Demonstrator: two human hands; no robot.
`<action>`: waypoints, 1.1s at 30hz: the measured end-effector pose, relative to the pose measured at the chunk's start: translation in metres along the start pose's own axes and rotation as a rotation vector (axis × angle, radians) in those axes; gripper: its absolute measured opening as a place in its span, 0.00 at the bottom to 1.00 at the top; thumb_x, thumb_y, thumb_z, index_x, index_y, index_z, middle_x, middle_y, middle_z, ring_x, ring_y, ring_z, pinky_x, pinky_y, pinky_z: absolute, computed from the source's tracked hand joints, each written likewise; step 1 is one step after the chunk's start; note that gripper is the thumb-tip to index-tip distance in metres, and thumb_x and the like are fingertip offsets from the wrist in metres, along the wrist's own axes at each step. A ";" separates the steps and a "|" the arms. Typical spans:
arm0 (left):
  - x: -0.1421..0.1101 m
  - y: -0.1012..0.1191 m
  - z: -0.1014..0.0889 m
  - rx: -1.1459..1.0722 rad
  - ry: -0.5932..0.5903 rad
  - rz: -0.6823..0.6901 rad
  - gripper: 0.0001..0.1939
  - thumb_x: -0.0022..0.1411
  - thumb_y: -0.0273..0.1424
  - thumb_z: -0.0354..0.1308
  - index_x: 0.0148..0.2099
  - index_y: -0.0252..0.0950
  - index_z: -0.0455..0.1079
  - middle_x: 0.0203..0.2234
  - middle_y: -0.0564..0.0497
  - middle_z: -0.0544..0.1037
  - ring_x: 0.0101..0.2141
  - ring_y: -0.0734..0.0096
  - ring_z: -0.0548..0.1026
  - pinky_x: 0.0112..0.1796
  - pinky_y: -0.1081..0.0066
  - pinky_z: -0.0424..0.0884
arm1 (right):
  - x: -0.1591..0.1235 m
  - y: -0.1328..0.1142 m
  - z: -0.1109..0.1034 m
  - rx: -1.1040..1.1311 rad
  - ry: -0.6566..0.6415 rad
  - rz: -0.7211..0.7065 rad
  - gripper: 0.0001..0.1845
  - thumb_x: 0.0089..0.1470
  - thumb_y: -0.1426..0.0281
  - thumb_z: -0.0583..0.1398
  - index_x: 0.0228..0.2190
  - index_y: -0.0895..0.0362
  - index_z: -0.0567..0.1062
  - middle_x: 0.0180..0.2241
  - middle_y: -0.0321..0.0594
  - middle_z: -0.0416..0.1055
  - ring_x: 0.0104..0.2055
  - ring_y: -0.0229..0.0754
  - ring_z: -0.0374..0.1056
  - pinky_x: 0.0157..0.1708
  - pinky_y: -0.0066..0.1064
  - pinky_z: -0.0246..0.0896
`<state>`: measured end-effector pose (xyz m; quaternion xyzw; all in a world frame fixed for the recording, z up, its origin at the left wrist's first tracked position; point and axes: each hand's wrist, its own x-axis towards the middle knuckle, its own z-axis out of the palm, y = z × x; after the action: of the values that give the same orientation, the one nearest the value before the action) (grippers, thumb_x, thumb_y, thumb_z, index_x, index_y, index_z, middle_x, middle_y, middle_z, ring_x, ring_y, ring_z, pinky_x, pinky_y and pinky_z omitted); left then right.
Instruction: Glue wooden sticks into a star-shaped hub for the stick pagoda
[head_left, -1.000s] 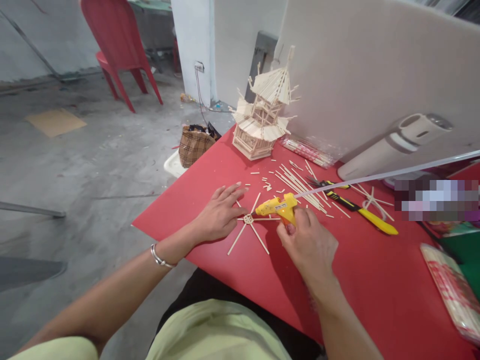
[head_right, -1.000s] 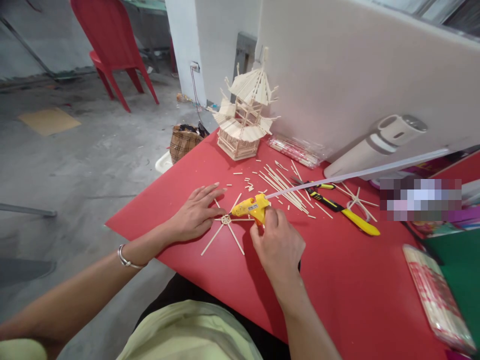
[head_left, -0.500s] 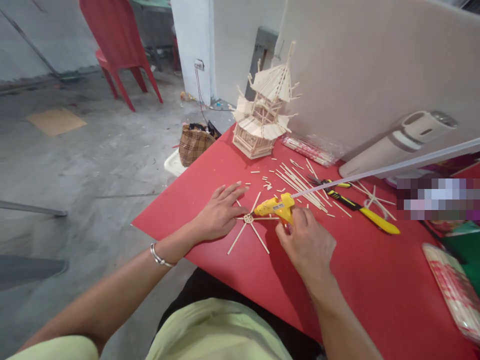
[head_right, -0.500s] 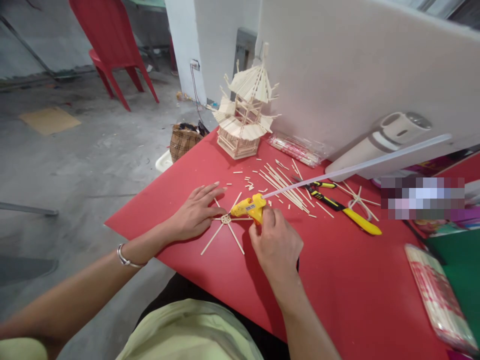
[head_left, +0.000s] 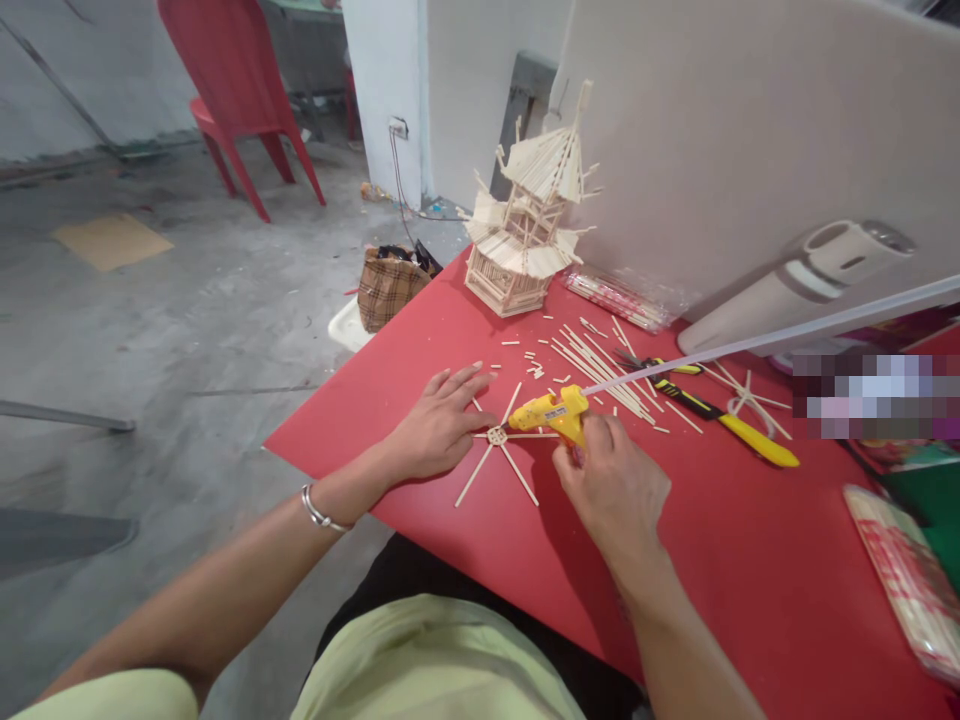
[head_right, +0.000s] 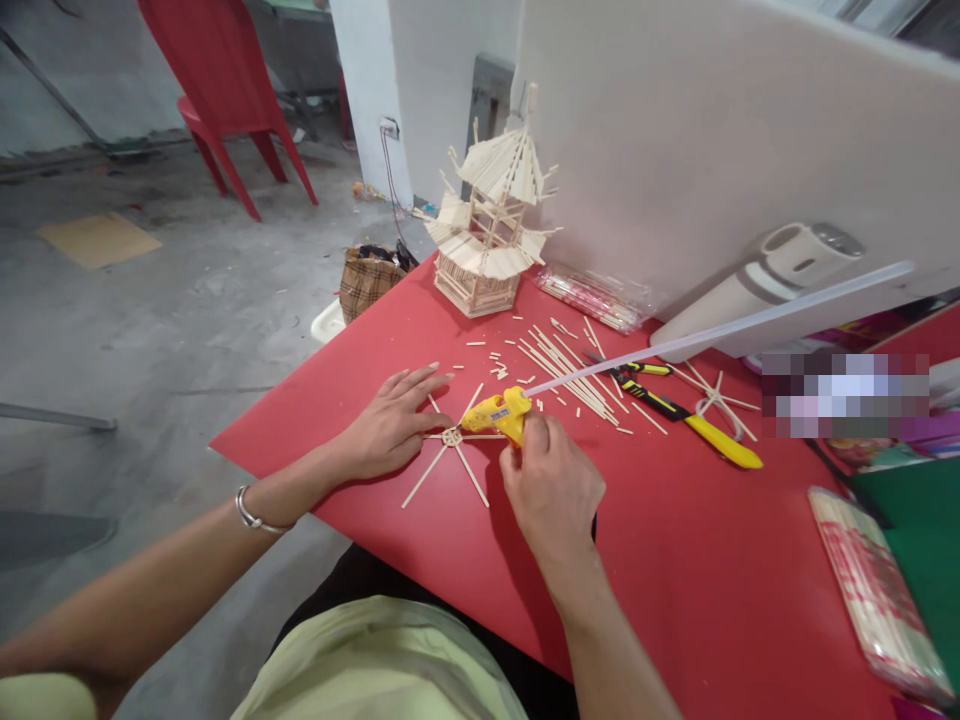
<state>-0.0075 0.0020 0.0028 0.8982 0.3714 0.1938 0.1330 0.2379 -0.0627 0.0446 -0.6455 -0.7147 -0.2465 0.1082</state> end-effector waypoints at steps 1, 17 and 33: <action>0.000 0.000 0.000 -0.005 0.003 0.000 0.26 0.58 0.20 0.52 0.54 0.46 0.76 0.68 0.46 0.60 0.70 0.46 0.50 0.65 0.41 0.48 | 0.000 0.000 0.000 -0.001 0.004 0.001 0.11 0.58 0.67 0.56 0.41 0.58 0.72 0.32 0.37 0.72 0.26 0.37 0.60 0.26 0.32 0.43; 0.000 -0.001 0.000 0.013 -0.011 0.006 0.25 0.59 0.21 0.52 0.54 0.46 0.76 0.69 0.47 0.58 0.70 0.46 0.50 0.65 0.41 0.50 | 0.000 0.000 -0.002 0.018 0.005 -0.002 0.09 0.58 0.68 0.55 0.39 0.58 0.72 0.31 0.37 0.72 0.26 0.37 0.60 0.26 0.32 0.44; 0.000 -0.002 0.001 0.009 -0.006 0.013 0.25 0.59 0.21 0.51 0.54 0.46 0.76 0.69 0.47 0.57 0.70 0.48 0.48 0.64 0.41 0.51 | -0.001 -0.006 -0.002 0.051 0.068 -0.044 0.11 0.57 0.70 0.56 0.42 0.58 0.72 0.34 0.38 0.75 0.28 0.37 0.63 0.27 0.32 0.46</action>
<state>-0.0083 0.0032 0.0011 0.9018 0.3660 0.1902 0.1289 0.2318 -0.0653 0.0445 -0.6178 -0.7307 -0.2524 0.1435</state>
